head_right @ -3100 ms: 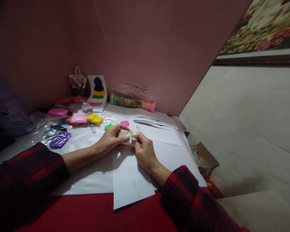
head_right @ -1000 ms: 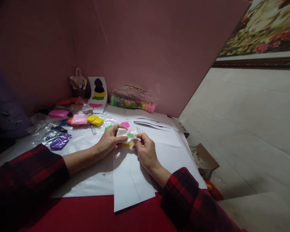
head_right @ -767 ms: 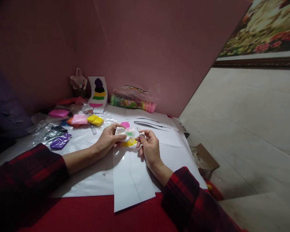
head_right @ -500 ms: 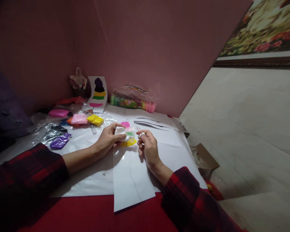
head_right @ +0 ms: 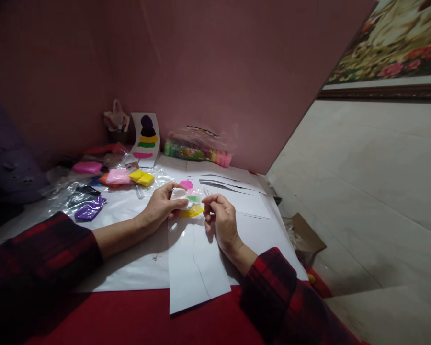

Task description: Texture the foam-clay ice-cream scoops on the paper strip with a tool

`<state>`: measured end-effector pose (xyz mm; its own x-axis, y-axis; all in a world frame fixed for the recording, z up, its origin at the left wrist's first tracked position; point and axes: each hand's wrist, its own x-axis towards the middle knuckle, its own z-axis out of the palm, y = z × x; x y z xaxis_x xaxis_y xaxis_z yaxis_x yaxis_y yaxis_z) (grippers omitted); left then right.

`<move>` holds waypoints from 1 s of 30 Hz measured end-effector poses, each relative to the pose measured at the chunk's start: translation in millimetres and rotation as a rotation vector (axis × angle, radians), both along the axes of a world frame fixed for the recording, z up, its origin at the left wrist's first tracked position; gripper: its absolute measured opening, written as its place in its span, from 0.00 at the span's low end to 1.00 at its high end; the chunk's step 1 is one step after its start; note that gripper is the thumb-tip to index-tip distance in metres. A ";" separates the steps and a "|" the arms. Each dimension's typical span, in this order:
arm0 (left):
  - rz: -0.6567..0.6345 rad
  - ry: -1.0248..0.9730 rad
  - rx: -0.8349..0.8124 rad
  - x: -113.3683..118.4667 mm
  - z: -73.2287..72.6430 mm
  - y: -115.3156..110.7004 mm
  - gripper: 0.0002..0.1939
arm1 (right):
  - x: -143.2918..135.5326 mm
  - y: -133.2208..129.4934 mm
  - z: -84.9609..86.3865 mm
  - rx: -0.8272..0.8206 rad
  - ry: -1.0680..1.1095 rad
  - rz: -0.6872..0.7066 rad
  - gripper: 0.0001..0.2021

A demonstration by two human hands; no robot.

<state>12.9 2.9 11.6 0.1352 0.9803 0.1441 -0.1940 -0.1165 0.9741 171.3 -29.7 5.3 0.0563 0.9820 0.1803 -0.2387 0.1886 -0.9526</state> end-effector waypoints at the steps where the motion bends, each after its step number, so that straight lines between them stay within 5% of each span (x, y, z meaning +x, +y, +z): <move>1: 0.000 -0.001 0.001 0.0 -0.4 0.2 0.18 | -0.4 -0.4 0.0 -0.011 0.007 0.020 0.05; 11: 0.008 0.013 0.004 -0.4 -0.6 1.7 0.17 | -1.3 -0.6 -3.7 0.008 -0.066 0.072 0.15; 30: 0.014 0.026 0.008 -0.2 0.8 0.6 0.16 | -0.9 0.6 -5.1 0.076 -0.137 -0.038 0.15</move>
